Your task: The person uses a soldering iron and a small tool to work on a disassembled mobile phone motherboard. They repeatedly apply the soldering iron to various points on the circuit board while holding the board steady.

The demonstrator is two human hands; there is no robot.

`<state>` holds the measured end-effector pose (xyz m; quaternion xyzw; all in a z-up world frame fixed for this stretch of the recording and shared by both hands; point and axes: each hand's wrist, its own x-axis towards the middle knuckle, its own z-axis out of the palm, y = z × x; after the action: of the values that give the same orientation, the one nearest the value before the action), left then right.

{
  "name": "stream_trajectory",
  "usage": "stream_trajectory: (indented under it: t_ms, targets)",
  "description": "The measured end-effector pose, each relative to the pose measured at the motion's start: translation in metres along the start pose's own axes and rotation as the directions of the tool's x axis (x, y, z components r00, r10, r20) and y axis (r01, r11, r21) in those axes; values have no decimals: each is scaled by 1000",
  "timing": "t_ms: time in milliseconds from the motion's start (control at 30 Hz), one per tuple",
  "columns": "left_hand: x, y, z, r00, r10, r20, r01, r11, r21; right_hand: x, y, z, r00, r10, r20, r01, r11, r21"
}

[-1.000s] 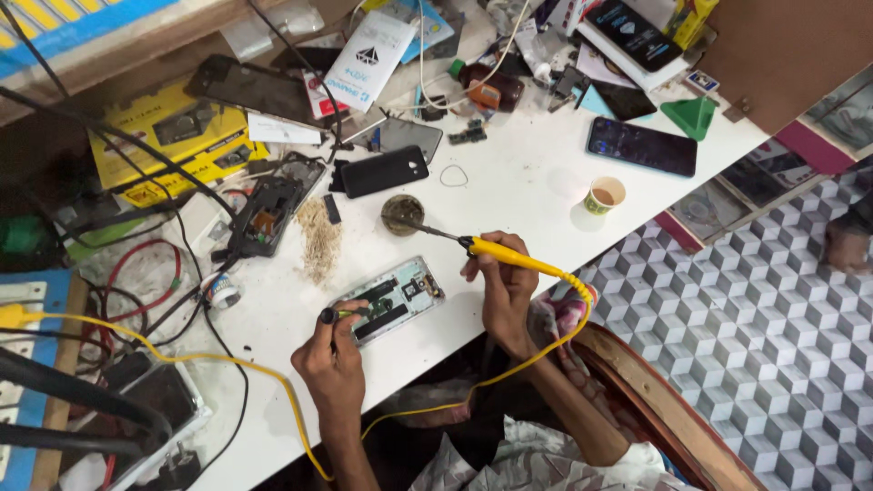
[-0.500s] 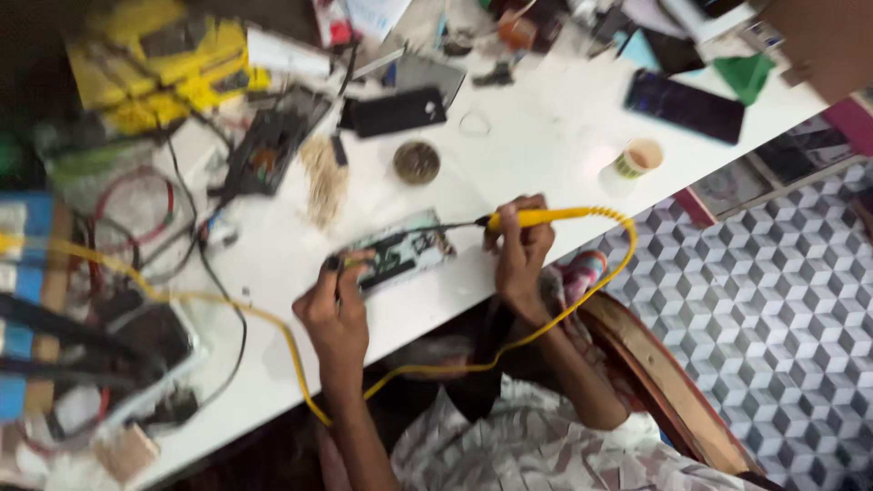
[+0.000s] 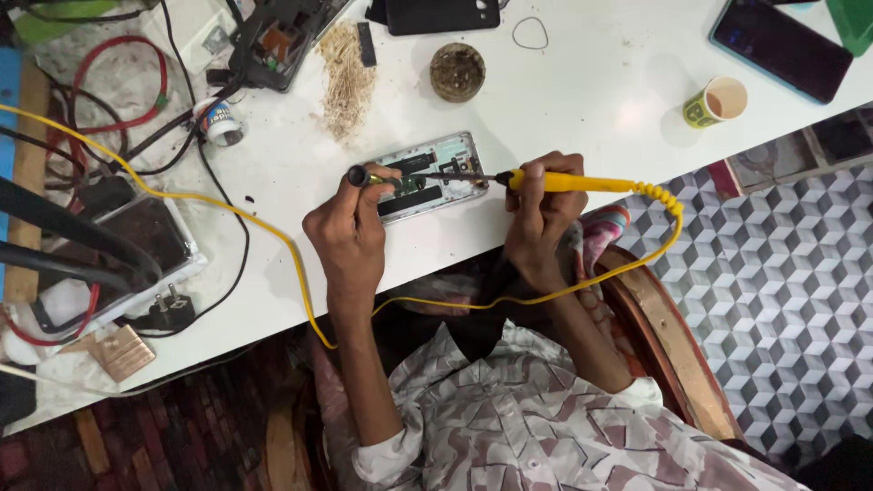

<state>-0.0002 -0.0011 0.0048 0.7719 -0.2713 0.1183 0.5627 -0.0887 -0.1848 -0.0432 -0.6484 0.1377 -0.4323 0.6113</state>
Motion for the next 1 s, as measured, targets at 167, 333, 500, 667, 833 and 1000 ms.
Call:
stream_trajectory:
  t_ms: [167, 333, 500, 667, 833, 1000]
  targets:
    - [-1, -2, 2, 1000, 4, 2, -4, 1000, 27, -2, 1, -1, 999, 9, -53, -10, 1000, -22]
    - [0, -1, 1, 999, 48, -9, -48, 998, 27, -1, 2, 0, 999, -23, -46, 22, 1000, -19]
    - [0, -1, 1, 1000, 30, -6, -30, 999, 31, 0, 1, 0, 998, -59, -36, 56, 995, -86]
    - [-1, -1, 0, 999, 33, -12, -33, 999, 42, -1, 3, -3, 996, -73, -51, 69, 995, -74]
    - [-1, 0, 0, 999, 51, 0, -51, 999, 11, -3, 3, -4, 997, -75, -14, 75, 997, -30]
    - [-1, 0, -1, 998, 62, -3, -62, 998, 24, -2, 2, -4, 998, -54, -37, 51, 997, -65]
